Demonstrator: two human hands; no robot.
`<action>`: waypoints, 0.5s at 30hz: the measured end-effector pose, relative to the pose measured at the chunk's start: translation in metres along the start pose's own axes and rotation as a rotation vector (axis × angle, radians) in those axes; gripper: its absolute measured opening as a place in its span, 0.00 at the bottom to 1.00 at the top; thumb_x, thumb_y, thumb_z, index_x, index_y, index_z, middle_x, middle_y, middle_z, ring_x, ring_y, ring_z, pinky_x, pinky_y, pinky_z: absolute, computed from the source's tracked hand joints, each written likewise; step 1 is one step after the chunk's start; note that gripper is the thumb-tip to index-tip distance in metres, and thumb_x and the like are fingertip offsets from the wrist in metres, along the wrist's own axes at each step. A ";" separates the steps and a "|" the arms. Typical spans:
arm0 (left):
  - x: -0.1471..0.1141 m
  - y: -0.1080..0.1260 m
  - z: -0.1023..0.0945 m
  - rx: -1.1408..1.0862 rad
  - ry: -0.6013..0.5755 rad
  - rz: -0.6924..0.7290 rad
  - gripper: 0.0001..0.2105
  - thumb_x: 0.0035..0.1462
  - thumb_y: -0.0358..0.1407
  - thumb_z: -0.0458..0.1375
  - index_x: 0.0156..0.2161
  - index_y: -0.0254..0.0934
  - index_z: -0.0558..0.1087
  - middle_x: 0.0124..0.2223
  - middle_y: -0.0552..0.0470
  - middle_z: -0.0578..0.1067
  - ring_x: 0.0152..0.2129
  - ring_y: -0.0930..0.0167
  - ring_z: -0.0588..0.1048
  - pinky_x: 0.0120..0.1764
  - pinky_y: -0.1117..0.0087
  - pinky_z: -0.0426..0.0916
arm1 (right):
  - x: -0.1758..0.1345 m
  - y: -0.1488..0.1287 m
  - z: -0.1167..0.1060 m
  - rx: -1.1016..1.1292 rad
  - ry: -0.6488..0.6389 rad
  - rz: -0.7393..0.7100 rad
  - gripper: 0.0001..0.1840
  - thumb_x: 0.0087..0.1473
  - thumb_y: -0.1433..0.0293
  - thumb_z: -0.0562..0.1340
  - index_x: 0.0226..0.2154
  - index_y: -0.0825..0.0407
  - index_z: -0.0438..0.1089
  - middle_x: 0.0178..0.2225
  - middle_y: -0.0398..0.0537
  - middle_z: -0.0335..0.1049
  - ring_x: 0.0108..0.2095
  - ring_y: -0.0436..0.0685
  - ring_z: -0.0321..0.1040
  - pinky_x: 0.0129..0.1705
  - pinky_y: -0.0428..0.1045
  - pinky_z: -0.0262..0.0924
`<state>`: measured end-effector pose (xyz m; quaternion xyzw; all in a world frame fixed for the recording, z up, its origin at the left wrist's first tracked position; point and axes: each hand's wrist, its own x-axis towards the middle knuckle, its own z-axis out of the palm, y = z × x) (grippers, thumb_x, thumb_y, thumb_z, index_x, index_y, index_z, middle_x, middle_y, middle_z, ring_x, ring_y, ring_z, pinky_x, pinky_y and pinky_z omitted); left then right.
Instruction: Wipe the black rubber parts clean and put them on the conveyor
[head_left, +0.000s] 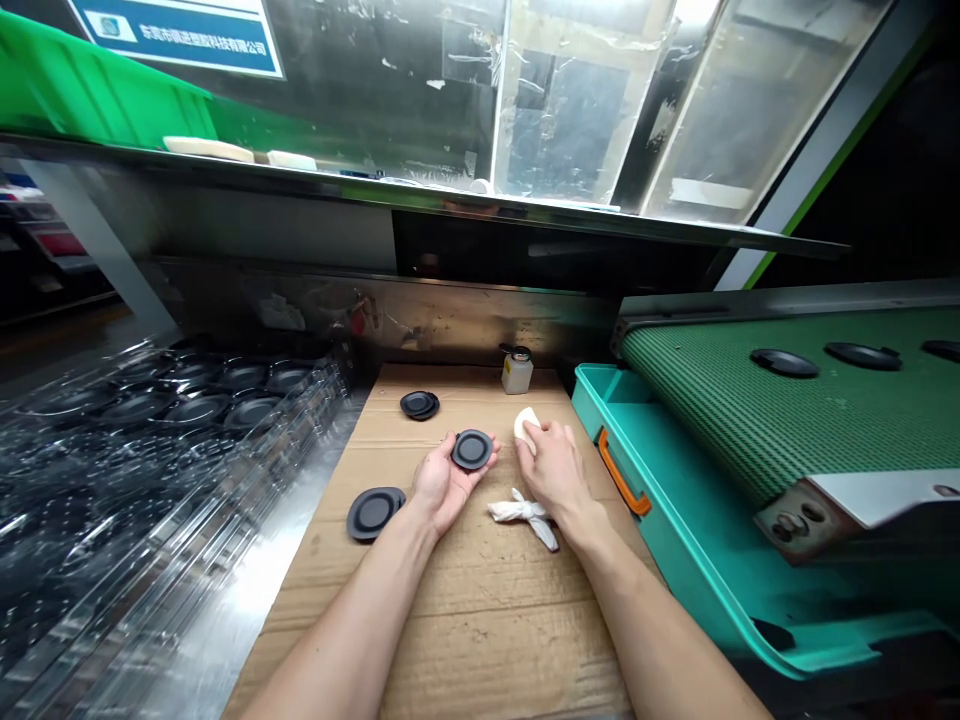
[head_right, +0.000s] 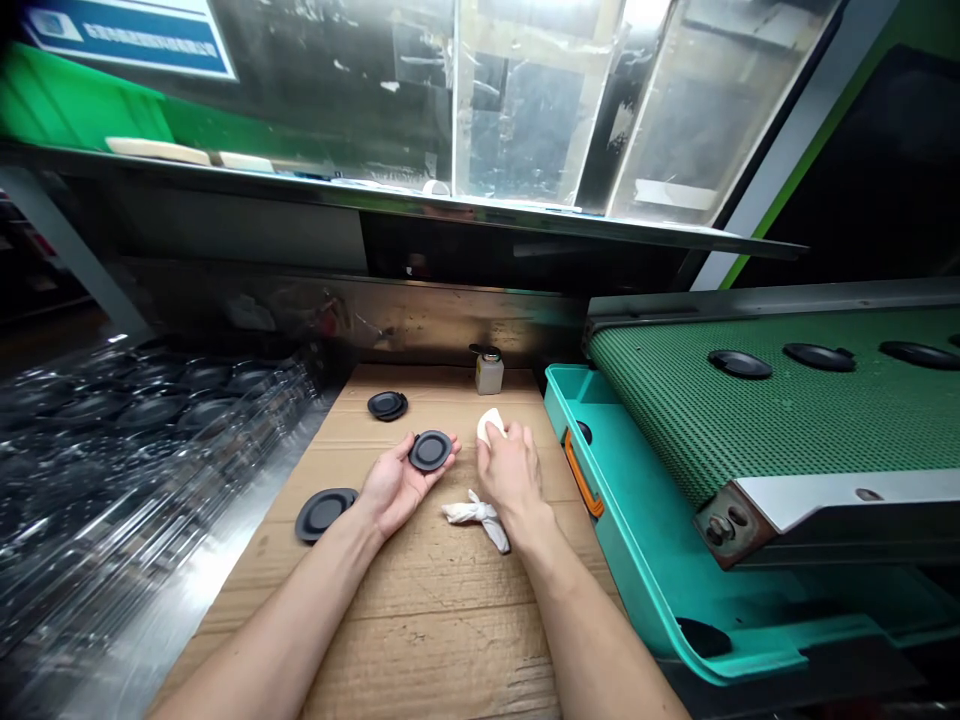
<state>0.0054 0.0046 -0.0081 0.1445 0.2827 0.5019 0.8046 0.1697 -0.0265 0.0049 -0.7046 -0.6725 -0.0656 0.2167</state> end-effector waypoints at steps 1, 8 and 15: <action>-0.001 0.002 0.001 -0.023 0.012 -0.029 0.18 0.66 0.37 0.44 0.49 0.22 0.67 0.50 0.25 0.73 0.47 0.56 0.76 0.41 0.60 0.77 | 0.000 0.006 0.001 -0.002 -0.007 0.019 0.15 0.62 0.63 0.53 0.43 0.51 0.71 0.40 0.55 0.65 0.42 0.60 0.60 0.44 0.51 0.55; -0.006 0.008 0.005 -0.093 0.043 -0.124 0.21 0.66 0.38 0.44 0.52 0.19 0.64 0.52 0.22 0.70 0.49 0.54 0.74 0.36 0.68 0.78 | 0.002 0.018 0.002 0.141 0.101 0.017 0.17 0.61 0.64 0.53 0.48 0.51 0.70 0.39 0.54 0.69 0.42 0.60 0.64 0.47 0.54 0.57; -0.002 0.001 0.002 -0.035 0.025 -0.014 0.14 0.65 0.35 0.45 0.45 0.28 0.69 0.46 0.34 0.76 0.44 0.59 0.76 0.42 0.58 0.75 | -0.004 -0.004 -0.005 0.566 0.094 -0.088 0.24 0.56 0.62 0.60 0.54 0.51 0.66 0.48 0.53 0.68 0.48 0.58 0.65 0.52 0.52 0.60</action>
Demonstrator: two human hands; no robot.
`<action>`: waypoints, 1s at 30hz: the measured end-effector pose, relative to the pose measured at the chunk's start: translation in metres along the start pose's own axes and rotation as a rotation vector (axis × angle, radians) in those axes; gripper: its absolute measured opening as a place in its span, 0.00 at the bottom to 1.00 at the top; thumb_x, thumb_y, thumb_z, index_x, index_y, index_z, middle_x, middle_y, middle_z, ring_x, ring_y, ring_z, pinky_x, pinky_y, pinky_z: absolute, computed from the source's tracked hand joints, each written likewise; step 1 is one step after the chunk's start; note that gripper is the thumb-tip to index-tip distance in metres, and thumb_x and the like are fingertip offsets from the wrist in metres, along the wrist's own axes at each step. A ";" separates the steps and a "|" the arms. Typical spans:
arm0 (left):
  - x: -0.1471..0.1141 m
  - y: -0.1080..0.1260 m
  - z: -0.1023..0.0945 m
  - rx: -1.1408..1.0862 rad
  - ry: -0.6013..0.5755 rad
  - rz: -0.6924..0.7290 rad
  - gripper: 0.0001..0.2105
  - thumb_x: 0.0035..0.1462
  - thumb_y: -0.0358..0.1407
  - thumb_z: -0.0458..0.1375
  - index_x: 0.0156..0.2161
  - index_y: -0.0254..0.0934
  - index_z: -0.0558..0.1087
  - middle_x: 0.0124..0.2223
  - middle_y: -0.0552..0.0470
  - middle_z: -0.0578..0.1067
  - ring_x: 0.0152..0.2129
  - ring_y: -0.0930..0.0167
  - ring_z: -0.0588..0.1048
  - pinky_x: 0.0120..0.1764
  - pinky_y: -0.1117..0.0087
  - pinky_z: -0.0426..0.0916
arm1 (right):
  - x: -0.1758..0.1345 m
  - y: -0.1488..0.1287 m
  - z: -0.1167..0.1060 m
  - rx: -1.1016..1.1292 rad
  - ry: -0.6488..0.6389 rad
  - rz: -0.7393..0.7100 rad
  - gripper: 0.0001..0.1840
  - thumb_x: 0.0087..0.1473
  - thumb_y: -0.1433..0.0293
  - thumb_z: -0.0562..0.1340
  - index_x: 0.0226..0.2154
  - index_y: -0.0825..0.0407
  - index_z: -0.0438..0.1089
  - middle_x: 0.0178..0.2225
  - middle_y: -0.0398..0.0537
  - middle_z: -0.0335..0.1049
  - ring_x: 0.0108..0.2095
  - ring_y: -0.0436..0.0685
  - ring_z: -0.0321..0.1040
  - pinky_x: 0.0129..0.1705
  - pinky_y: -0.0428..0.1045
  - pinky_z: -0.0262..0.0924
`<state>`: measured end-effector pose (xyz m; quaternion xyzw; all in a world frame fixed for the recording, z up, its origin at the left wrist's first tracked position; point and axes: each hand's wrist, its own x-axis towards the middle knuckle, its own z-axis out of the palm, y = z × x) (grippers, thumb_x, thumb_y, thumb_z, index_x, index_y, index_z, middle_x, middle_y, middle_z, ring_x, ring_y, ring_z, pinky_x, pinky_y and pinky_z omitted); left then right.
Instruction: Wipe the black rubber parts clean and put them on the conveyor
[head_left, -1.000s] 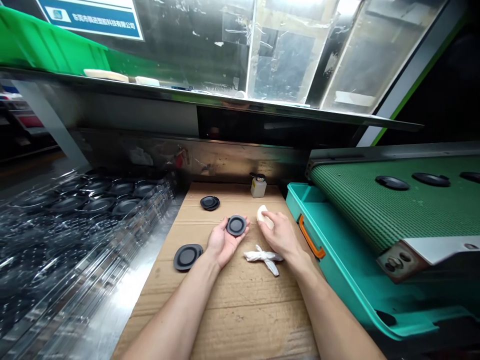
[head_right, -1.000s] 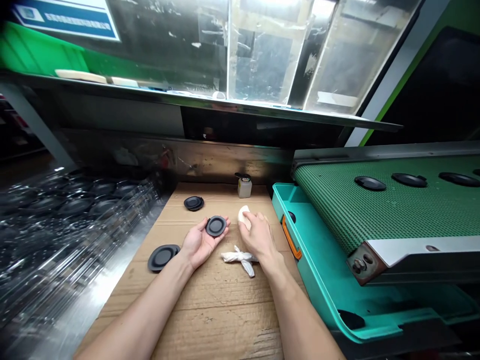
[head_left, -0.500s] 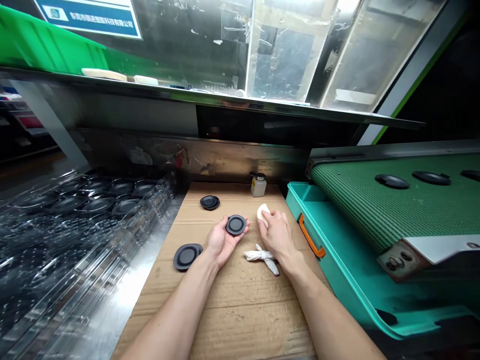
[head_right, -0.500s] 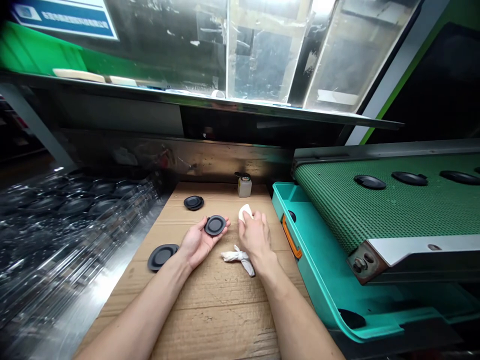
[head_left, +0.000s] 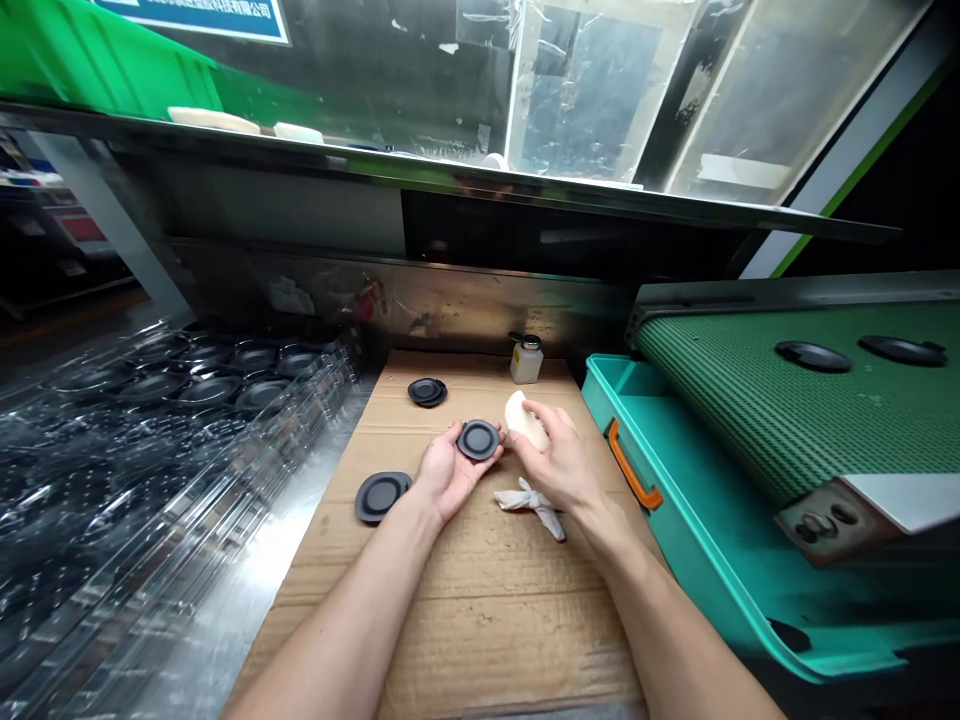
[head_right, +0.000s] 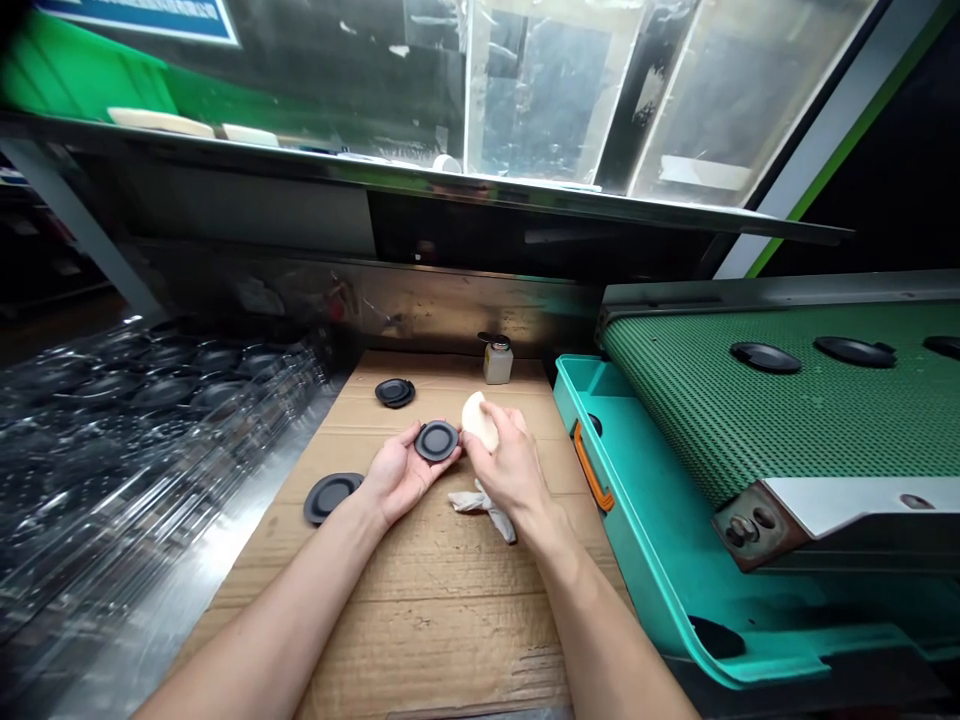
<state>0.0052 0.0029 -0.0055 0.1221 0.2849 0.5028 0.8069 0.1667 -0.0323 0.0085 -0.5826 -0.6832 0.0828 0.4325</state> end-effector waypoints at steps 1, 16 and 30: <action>0.000 -0.001 0.001 0.009 -0.007 0.024 0.13 0.65 0.34 0.45 0.45 0.29 0.70 0.45 0.37 0.76 0.43 0.61 0.77 0.44 0.58 0.75 | -0.003 -0.005 0.003 0.025 -0.032 -0.012 0.25 0.54 0.63 0.61 0.55 0.51 0.64 0.48 0.53 0.67 0.49 0.58 0.65 0.52 0.52 0.60; -0.003 -0.031 0.007 0.120 -0.023 0.270 0.10 0.62 0.33 0.52 0.42 0.31 0.75 0.43 0.43 0.78 0.46 0.66 0.75 0.52 0.67 0.68 | -0.007 -0.042 0.032 -0.218 -0.133 0.092 0.18 0.64 0.64 0.48 0.54 0.53 0.57 0.42 0.54 0.73 0.37 0.60 0.72 0.36 0.49 0.61; 0.002 -0.026 0.002 0.122 -0.046 0.331 0.08 0.62 0.31 0.53 0.39 0.31 0.75 0.41 0.44 0.79 0.41 0.68 0.77 0.50 0.65 0.70 | -0.007 -0.038 0.031 -0.358 -0.207 0.066 0.22 0.65 0.66 0.46 0.59 0.55 0.53 0.42 0.55 0.72 0.37 0.60 0.72 0.37 0.50 0.62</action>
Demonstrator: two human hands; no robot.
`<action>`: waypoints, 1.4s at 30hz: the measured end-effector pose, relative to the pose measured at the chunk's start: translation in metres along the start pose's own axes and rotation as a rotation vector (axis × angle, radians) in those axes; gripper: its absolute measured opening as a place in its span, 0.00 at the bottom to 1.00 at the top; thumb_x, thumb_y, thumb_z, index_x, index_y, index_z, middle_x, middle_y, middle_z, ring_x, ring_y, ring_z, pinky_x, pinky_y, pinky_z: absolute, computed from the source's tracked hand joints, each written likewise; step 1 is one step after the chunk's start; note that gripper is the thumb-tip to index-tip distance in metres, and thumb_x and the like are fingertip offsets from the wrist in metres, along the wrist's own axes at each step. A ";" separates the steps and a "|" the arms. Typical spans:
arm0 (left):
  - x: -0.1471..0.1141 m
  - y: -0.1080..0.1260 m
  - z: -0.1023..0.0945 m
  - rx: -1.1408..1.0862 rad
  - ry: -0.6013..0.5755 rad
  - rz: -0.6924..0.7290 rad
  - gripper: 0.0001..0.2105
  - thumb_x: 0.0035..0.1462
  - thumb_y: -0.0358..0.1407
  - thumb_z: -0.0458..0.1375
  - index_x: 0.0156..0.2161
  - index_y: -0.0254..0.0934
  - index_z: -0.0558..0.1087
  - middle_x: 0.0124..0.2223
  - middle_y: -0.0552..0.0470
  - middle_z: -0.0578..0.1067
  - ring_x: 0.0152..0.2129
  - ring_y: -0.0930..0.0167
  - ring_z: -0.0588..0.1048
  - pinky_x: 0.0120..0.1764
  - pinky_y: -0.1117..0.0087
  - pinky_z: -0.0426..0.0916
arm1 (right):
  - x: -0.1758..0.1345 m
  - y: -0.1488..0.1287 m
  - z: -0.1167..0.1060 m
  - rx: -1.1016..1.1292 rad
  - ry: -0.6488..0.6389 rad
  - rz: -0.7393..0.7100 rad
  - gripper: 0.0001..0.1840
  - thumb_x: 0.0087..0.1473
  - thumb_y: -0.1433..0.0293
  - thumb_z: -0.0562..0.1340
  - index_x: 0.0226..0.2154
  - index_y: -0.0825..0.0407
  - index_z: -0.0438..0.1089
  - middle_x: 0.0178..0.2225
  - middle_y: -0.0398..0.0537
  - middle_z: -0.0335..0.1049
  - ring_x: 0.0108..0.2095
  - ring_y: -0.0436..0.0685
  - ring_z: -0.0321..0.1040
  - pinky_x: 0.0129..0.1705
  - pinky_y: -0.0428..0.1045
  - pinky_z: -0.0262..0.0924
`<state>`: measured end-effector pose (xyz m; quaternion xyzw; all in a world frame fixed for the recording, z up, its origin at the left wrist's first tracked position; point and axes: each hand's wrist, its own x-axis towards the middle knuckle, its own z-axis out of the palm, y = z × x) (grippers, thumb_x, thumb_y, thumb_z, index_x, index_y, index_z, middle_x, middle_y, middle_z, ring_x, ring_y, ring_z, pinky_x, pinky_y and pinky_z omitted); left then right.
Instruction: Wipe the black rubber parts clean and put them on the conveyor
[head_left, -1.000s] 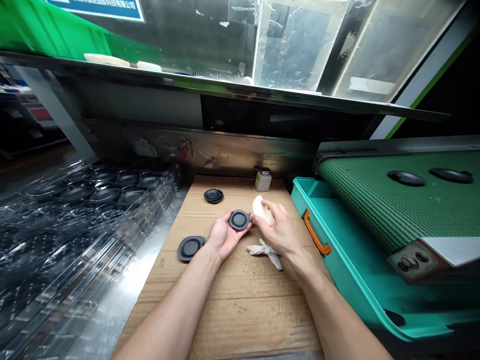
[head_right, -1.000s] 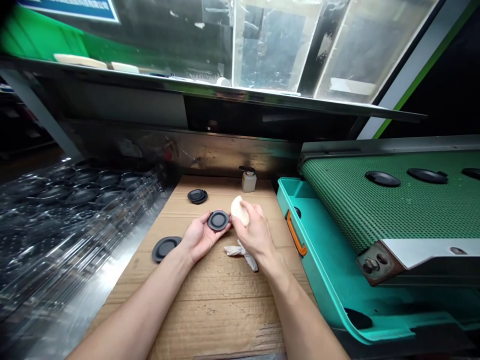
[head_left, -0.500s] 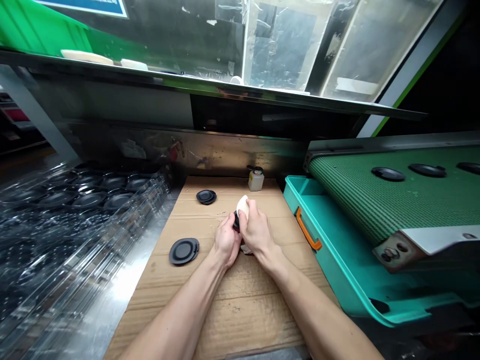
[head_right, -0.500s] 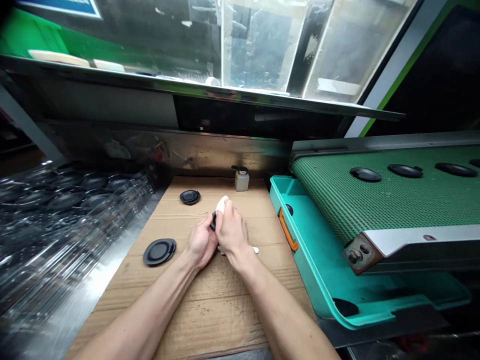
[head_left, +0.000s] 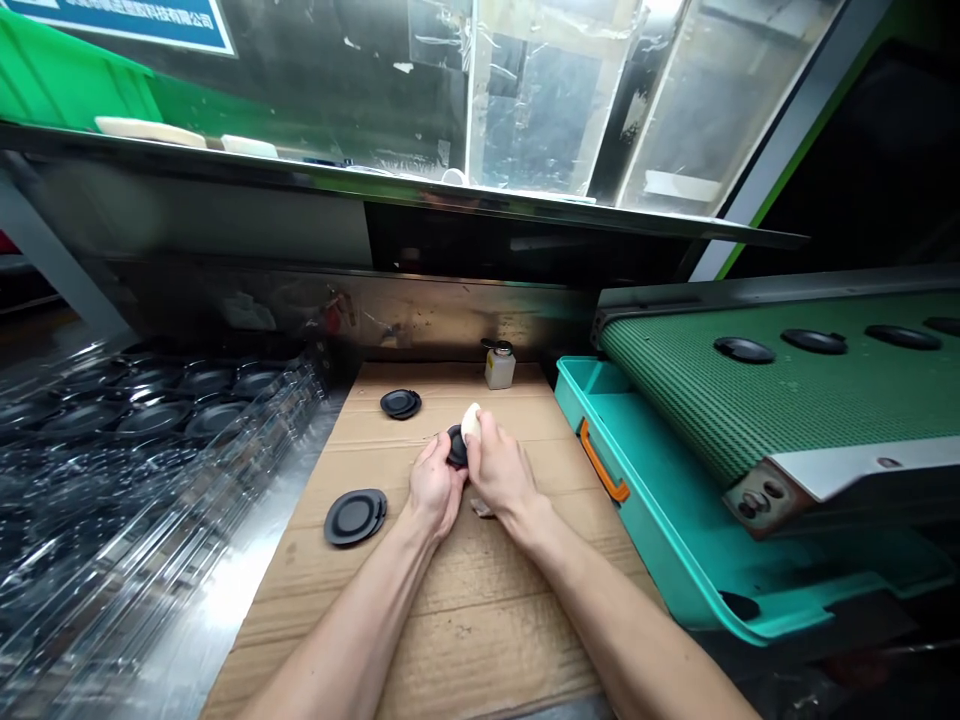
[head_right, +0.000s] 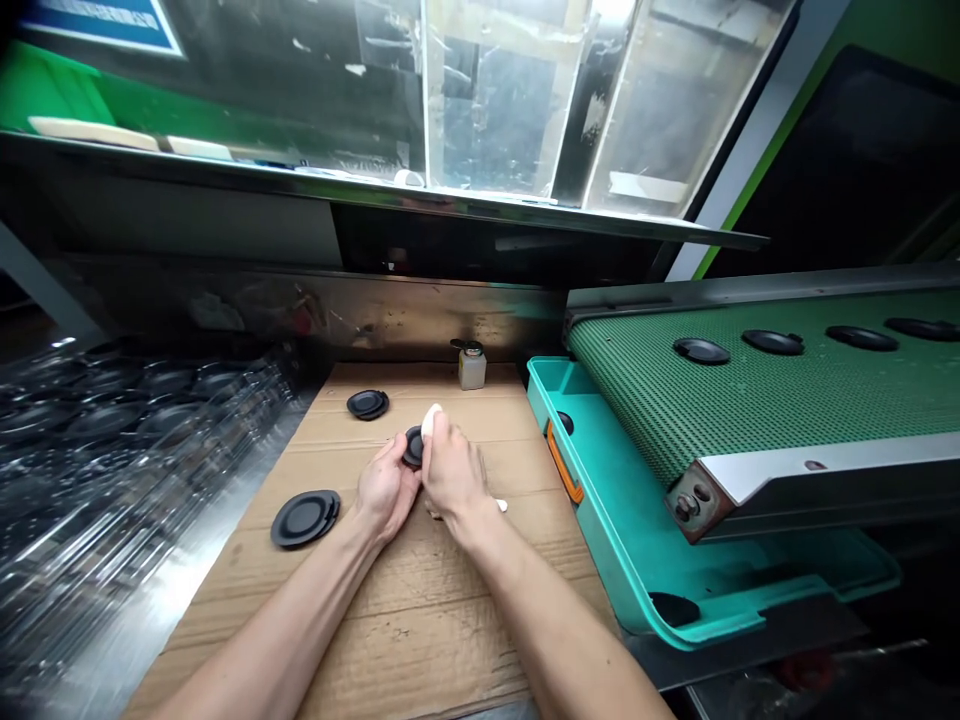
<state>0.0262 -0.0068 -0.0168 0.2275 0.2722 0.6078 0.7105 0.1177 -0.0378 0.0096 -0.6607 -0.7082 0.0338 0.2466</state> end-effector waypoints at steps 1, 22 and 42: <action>0.000 0.000 0.000 -0.004 0.005 -0.001 0.08 0.61 0.30 0.53 0.39 0.31 0.75 0.41 0.44 0.79 0.40 0.68 0.77 0.49 0.65 0.70 | 0.000 0.001 0.000 -0.012 -0.008 -0.015 0.23 0.65 0.65 0.46 0.59 0.54 0.53 0.42 0.56 0.72 0.38 0.60 0.72 0.37 0.50 0.62; 0.003 0.026 -0.004 -0.169 -0.009 -0.358 0.17 0.65 0.35 0.46 0.50 0.23 0.67 0.52 0.28 0.72 0.49 0.56 0.74 0.43 0.58 0.76 | 0.012 0.066 -0.006 -0.054 -0.002 0.279 0.20 0.63 0.61 0.51 0.55 0.48 0.61 0.40 0.53 0.74 0.39 0.61 0.72 0.37 0.50 0.57; -0.020 0.027 0.013 0.229 -0.252 -0.039 0.28 0.52 0.32 0.64 0.58 0.33 0.63 0.53 0.36 0.74 0.51 0.60 0.72 0.51 0.62 0.67 | 0.012 0.076 0.004 -0.185 0.048 0.225 0.17 0.63 0.62 0.50 0.45 0.52 0.68 0.42 0.54 0.69 0.46 0.61 0.63 0.42 0.51 0.54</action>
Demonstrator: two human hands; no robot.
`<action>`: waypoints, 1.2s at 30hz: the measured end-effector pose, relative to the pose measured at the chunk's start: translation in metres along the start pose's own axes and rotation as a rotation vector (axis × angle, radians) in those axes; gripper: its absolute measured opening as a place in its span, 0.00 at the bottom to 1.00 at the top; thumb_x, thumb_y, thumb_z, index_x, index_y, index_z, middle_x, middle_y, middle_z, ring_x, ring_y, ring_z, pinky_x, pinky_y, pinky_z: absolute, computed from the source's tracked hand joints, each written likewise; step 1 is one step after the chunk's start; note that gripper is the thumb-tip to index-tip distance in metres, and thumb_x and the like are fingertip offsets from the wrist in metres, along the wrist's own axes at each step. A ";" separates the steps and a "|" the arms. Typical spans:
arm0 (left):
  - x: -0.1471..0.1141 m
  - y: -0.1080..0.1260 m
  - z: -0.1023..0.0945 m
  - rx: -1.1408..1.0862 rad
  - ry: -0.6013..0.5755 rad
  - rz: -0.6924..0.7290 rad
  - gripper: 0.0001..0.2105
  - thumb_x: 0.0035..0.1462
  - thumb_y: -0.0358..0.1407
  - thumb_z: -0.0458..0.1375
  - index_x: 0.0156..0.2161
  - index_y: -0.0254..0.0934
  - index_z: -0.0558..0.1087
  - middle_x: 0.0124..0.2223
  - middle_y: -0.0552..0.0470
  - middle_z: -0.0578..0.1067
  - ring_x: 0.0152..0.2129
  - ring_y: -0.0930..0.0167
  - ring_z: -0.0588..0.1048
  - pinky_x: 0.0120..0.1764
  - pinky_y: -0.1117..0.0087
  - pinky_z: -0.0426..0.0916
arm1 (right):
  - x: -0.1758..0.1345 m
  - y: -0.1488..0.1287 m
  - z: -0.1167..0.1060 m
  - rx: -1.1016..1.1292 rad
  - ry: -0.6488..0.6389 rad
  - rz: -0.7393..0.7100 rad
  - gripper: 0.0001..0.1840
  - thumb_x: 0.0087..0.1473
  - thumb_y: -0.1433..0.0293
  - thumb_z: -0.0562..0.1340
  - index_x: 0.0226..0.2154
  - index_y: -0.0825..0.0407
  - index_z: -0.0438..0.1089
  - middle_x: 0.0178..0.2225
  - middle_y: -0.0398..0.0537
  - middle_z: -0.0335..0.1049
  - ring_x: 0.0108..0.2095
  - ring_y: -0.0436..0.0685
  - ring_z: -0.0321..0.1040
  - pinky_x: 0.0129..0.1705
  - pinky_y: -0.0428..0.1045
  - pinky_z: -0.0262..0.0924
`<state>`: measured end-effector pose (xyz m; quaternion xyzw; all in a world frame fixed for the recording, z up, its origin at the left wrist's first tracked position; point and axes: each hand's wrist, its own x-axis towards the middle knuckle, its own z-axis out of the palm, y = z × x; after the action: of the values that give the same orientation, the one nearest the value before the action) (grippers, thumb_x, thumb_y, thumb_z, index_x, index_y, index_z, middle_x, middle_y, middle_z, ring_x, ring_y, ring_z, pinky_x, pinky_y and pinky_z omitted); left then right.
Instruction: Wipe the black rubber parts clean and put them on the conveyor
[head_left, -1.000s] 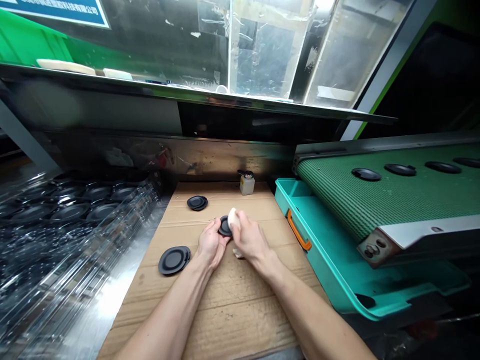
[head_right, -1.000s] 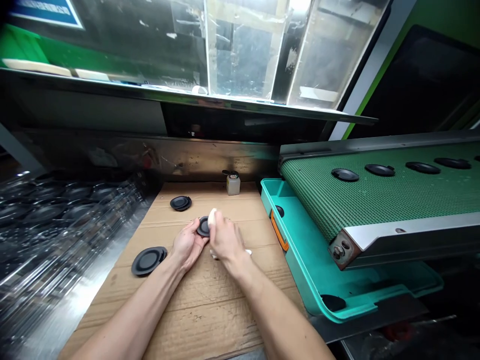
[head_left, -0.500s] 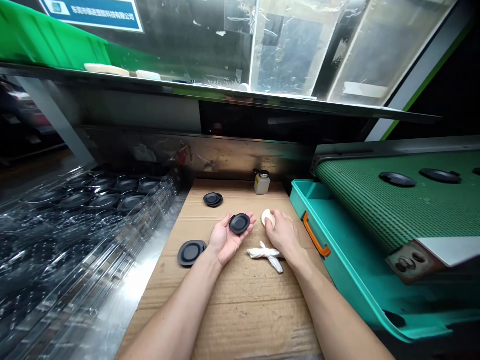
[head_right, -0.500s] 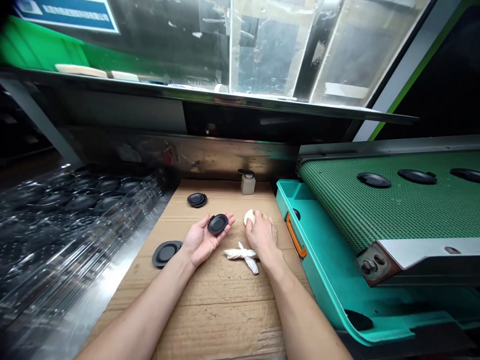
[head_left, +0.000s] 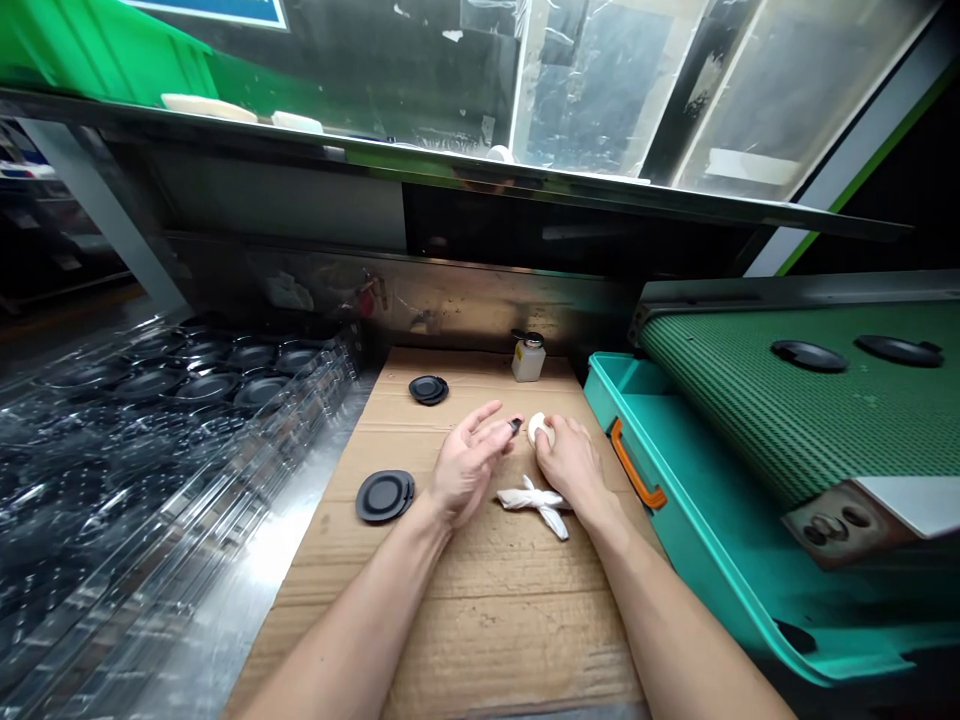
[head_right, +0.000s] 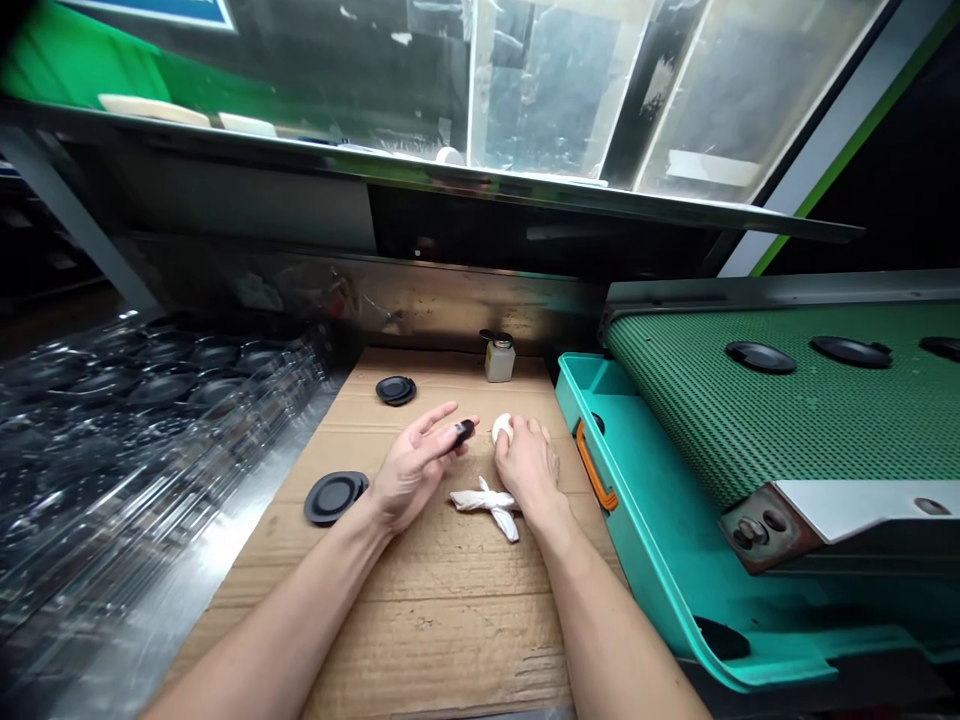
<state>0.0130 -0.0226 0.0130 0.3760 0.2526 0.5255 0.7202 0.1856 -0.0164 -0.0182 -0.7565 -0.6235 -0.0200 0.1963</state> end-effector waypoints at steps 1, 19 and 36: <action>-0.001 -0.002 0.002 0.143 0.007 0.102 0.32 0.49 0.31 0.66 0.59 0.34 0.61 0.52 0.37 0.74 0.51 0.61 0.72 0.53 0.62 0.66 | 0.000 0.000 0.000 0.002 -0.005 0.005 0.17 0.63 0.62 0.50 0.45 0.52 0.68 0.43 0.54 0.69 0.46 0.61 0.63 0.43 0.51 0.54; -0.009 -0.022 0.004 0.809 -0.059 0.705 0.41 0.51 0.33 0.65 0.67 0.44 0.50 0.58 0.43 0.66 0.56 0.63 0.66 0.60 0.60 0.60 | 0.002 0.002 -0.003 0.039 -0.063 0.022 0.19 0.62 0.60 0.50 0.48 0.52 0.68 0.45 0.56 0.69 0.48 0.63 0.63 0.44 0.52 0.55; 0.010 -0.020 -0.006 -0.450 0.203 -0.081 0.13 0.63 0.37 0.52 0.51 0.37 0.70 0.47 0.44 0.76 0.43 0.70 0.76 0.49 0.67 0.70 | -0.030 -0.047 0.004 0.437 0.193 -0.416 0.20 0.61 0.60 0.57 0.54 0.46 0.69 0.50 0.54 0.62 0.48 0.62 0.60 0.51 0.58 0.61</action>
<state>0.0233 -0.0149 -0.0062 0.1411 0.2150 0.5745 0.7771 0.1333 -0.0365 -0.0171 -0.5472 -0.7329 0.0032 0.4043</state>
